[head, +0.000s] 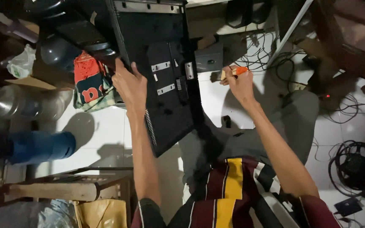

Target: Cleaning the back cover of a monitor using a small brush to remove dust.

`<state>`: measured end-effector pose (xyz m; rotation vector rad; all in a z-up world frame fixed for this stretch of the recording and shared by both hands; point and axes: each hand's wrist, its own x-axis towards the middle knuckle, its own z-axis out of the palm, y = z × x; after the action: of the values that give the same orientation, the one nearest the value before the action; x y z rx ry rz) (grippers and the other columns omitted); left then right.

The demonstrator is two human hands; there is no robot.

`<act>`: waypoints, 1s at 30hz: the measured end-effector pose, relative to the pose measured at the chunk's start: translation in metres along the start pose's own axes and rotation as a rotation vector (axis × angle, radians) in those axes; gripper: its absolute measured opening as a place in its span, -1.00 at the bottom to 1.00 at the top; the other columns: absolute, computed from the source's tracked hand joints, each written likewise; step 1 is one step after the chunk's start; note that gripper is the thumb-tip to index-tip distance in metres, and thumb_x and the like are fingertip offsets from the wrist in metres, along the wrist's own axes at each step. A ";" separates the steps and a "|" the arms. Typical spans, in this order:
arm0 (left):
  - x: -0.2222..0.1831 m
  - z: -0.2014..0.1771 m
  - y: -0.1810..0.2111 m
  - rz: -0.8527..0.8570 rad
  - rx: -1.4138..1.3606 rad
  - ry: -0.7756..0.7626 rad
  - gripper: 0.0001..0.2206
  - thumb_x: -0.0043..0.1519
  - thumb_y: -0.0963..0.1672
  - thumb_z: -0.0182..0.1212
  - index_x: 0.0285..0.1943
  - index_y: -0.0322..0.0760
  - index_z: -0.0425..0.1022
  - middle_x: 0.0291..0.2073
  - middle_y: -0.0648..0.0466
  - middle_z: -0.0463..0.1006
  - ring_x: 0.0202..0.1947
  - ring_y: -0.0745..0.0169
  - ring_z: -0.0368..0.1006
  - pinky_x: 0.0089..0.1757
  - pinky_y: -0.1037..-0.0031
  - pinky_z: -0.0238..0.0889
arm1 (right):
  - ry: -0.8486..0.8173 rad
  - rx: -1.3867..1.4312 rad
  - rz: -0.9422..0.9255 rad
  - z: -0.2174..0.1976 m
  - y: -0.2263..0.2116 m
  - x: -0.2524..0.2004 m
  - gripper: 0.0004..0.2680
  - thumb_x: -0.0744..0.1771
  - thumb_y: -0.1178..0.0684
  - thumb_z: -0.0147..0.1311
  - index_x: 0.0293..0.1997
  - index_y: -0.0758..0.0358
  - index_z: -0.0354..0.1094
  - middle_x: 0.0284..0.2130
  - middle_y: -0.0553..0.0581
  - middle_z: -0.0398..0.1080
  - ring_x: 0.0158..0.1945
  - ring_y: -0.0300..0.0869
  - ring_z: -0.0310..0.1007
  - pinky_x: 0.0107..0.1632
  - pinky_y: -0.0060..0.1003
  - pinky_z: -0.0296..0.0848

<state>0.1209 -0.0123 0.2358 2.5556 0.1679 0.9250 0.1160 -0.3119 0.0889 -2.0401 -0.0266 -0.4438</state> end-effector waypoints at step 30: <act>-0.060 -0.028 -0.025 -0.110 -0.026 0.038 -0.78 0.34 -0.23 0.06 0.11 -0.56 0.35 -0.33 -0.44 0.55 -0.31 -0.59 0.51 -0.29 -0.08 0.37 | -0.202 0.179 -0.145 0.036 -0.056 -0.011 -0.92 0.35 0.16 0.15 -0.33 0.29 0.50 -0.50 0.27 0.49 -0.38 0.11 0.52 -0.19 -0.08 0.45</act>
<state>0.0575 0.0045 0.2093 2.4786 0.3027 0.9281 0.1049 -0.2514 0.1167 -1.9058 -0.3274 -0.3108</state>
